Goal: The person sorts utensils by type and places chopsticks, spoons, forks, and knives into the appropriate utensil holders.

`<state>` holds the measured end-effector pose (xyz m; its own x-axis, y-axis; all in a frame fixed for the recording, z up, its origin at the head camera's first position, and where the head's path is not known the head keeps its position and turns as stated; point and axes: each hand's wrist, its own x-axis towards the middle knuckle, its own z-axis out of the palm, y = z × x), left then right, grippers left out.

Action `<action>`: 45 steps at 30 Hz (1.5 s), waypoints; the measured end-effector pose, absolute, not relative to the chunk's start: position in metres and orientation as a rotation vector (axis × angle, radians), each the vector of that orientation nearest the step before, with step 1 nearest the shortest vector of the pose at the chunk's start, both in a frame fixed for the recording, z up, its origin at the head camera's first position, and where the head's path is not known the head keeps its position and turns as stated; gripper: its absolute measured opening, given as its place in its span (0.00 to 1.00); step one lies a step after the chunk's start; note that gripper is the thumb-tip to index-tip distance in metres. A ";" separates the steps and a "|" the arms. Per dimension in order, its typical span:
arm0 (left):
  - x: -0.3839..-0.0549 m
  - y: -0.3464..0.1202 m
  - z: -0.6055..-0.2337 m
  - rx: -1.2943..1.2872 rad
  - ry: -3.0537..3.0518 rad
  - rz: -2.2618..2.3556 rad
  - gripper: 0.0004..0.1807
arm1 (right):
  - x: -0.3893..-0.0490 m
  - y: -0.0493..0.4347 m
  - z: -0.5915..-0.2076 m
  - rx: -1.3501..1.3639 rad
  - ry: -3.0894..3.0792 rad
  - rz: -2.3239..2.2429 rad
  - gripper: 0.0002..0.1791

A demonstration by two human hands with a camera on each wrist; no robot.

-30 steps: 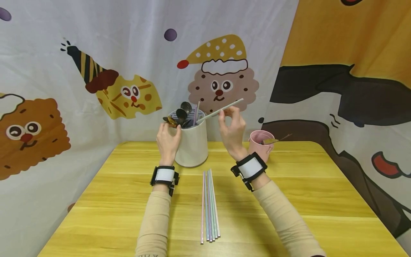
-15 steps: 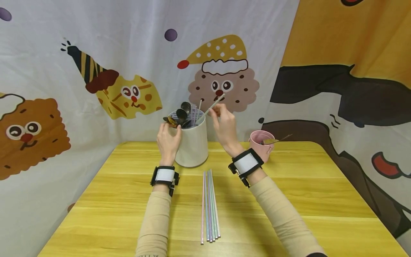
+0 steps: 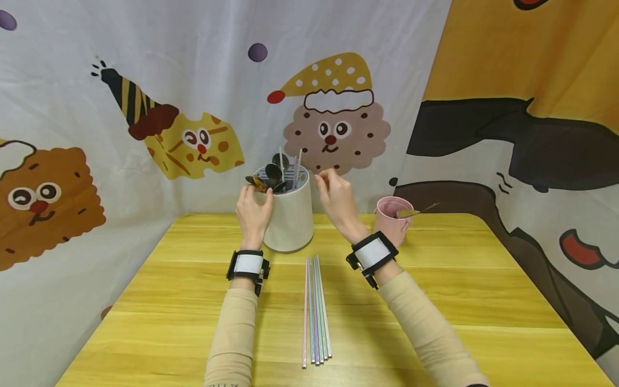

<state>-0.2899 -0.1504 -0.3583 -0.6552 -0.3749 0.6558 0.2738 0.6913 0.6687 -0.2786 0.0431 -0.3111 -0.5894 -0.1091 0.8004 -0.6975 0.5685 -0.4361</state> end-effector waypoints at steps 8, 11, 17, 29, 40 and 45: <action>-0.289 -0.151 -0.358 0.077 -2.070 -0.970 0.19 | -0.276 0.046 -0.343 0.618 -2.195 0.978 0.10; -0.289 -0.151 -0.358 0.080 -2.074 -0.970 0.19 | -0.274 0.046 -0.353 0.606 -2.257 0.937 0.09; -0.290 -0.150 -0.359 0.078 -2.065 -0.973 0.19 | -0.268 0.048 -0.373 0.547 -2.432 0.865 0.07; -0.290 -0.150 -0.358 0.083 -2.079 -0.977 0.19 | -0.254 0.055 -0.412 0.530 -2.875 0.679 0.06; -0.290 -0.150 -0.359 0.080 -2.069 -0.975 0.19 | -0.236 0.054 -0.433 0.585 -3.164 0.583 0.18; -0.290 -0.150 -0.359 0.074 -2.064 -0.976 0.19 | -0.230 0.053 -0.439 0.576 -3.221 0.581 0.16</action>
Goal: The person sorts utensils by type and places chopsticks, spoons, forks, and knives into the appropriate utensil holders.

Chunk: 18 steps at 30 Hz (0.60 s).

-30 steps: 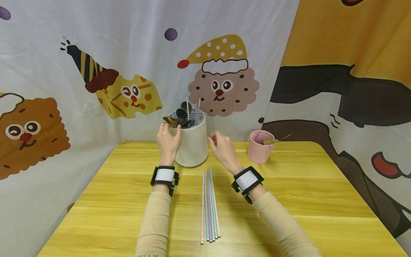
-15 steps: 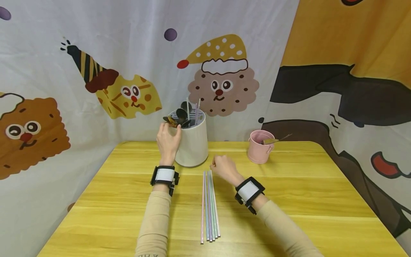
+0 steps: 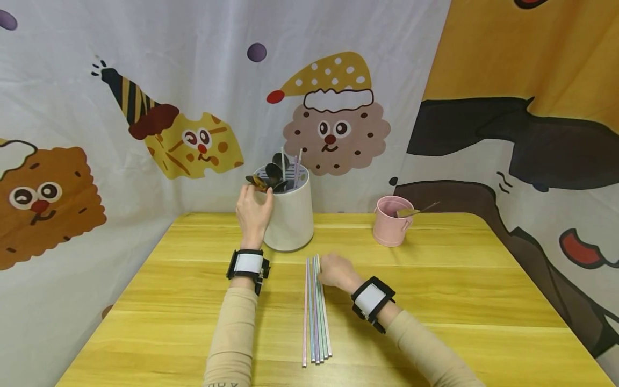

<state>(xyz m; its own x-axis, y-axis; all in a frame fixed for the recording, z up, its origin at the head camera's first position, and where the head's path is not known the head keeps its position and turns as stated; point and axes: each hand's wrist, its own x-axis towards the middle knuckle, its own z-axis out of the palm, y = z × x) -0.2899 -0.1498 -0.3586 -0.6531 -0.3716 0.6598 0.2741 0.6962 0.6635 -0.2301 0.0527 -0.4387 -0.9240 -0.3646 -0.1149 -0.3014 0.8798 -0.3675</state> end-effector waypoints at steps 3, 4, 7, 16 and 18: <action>-0.290 -0.150 -0.359 0.073 -2.064 -0.982 0.19 | -0.228 0.051 -0.440 -0.499 2.851 -0.505 0.16; -0.290 -0.150 -0.359 0.073 -2.065 -0.983 0.19 | -0.228 0.051 -0.441 -0.498 2.852 -0.497 0.16; -0.290 -0.149 -0.358 0.074 -2.066 -0.987 0.19 | -0.228 0.050 -0.442 -0.499 2.852 -0.481 0.16; -0.290 -0.149 -0.358 0.084 -2.077 -0.987 0.19 | -0.228 0.047 -0.442 -0.446 2.875 -0.391 0.24; -0.289 -0.149 -0.358 0.086 -2.079 -0.988 0.19 | -0.228 0.045 -0.443 -0.416 2.881 -0.377 0.23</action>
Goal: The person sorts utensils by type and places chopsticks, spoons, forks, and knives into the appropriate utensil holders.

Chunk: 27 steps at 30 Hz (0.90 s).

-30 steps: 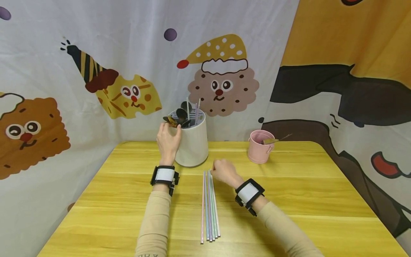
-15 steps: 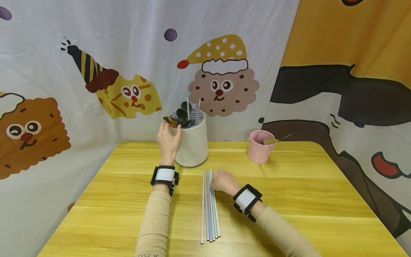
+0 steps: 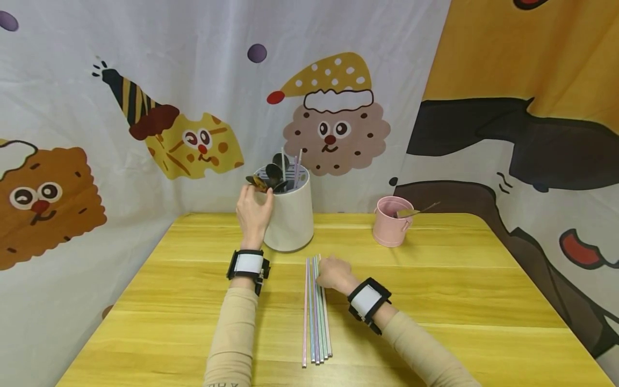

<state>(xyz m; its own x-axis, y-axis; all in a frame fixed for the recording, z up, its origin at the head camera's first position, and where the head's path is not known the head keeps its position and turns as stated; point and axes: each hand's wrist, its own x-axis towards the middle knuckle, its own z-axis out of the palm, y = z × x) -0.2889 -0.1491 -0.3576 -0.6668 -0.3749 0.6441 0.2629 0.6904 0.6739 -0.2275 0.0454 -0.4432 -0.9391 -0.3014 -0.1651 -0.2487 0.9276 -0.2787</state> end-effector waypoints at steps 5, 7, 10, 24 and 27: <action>-0.289 -0.149 -0.359 0.093 -2.076 -0.985 0.19 | -0.227 0.042 -0.443 -0.359 2.876 -0.405 0.19; -0.289 -0.150 -0.359 0.092 -2.071 -0.983 0.19 | -0.226 0.042 -0.443 -0.352 2.877 -0.421 0.19; -0.290 -0.149 -0.359 0.090 -2.071 -0.980 0.19 | -0.227 0.043 -0.442 -0.348 2.880 -0.452 0.18; -0.290 -0.149 -0.359 0.092 -2.068 -0.988 0.18 | -0.241 0.056 -0.418 -0.287 2.872 -0.709 0.17; -0.289 -0.149 -0.359 0.090 -2.075 -0.988 0.19 | -0.243 0.058 -0.407 -0.308 2.894 -0.814 0.21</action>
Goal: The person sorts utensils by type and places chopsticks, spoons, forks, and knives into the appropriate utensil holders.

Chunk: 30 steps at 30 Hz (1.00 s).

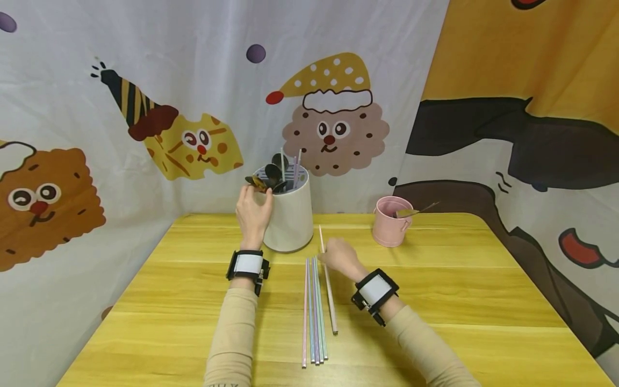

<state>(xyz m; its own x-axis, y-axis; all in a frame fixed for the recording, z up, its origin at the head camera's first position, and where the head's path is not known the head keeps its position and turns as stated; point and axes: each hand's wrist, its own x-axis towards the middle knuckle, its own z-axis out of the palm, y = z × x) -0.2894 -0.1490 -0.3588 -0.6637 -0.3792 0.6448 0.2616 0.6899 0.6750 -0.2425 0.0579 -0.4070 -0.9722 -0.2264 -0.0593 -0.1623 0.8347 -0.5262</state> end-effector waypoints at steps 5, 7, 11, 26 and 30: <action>-0.288 -0.149 -0.358 0.095 -2.091 -0.989 0.20 | -0.245 0.060 -0.392 -0.392 2.982 -0.997 0.19; -0.288 -0.149 -0.359 0.093 -2.088 -0.991 0.20 | -0.246 0.061 -0.386 -0.400 3.026 -1.090 0.12; -0.289 -0.149 -0.359 0.085 -2.076 -0.992 0.19 | -0.248 0.064 -0.373 -0.386 3.083 -1.309 0.07; -0.289 -0.149 -0.359 0.080 -2.074 -0.988 0.19 | -0.246 0.067 -0.346 -0.555 3.151 -2.133 0.06; -0.289 -0.149 -0.359 0.082 -2.071 -0.987 0.19 | -0.245 0.065 -0.342 -0.612 3.113 -2.333 0.06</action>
